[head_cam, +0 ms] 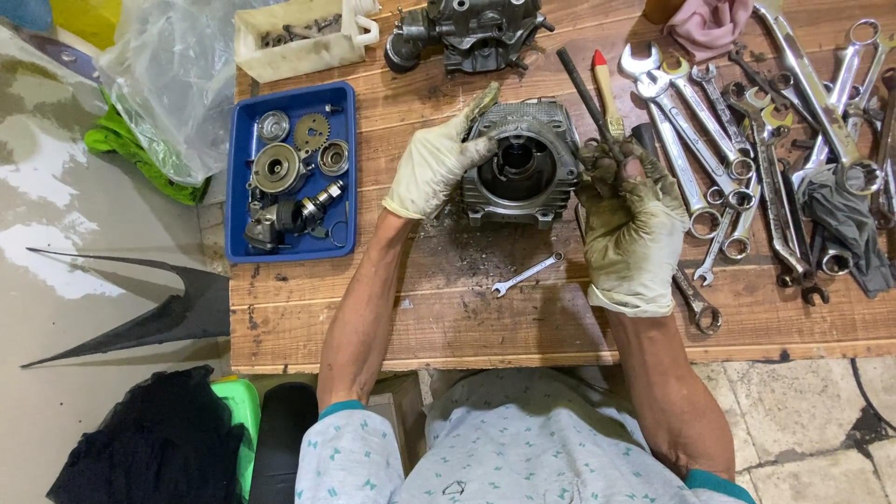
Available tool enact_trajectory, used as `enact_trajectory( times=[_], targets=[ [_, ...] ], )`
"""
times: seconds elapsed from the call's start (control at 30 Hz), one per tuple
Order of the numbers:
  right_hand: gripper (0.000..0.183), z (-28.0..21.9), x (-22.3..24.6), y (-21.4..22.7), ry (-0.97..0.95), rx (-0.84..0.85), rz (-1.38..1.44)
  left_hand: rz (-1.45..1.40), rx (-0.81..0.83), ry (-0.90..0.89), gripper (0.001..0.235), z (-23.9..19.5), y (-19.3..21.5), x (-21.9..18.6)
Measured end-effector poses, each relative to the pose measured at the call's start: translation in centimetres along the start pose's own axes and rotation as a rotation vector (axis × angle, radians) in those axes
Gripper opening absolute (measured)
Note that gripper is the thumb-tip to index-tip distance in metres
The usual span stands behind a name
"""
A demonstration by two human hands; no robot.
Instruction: A person uses a small tool to pry and extract components from a motorcycle engine cylinder head on a workbench.
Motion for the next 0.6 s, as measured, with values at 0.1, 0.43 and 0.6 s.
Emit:
enact_trajectory(
  times=[0.1, 0.43, 0.6],
  targets=[
    [0.029, 0.5, -0.1, 0.4, -0.004, -0.05, 0.041, 0.079, -0.033, 0.063, 0.07, 0.3, -0.1, 0.7],
    [0.021, 0.3, 0.4, -1.4, 0.017, -0.038, -0.028, -0.059, -0.051, 0.097, 0.065, 1.4, -0.2, 0.6],
    [0.022, 0.6, 0.1, -0.4, 0.02, 0.004, -0.007, -0.001, -0.058, 0.099, 0.066, 0.5, -0.1, 0.6]
  ],
)
Point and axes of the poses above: each hand's wrist, its own z-axis towards the middle knuckle, its own y-axis out of the back of the hand, x = y × z, the point moved 3 cm from there along z, towards the middle knuckle, and after that the axes turned 3 degrees about x, right-handed, at the moved point
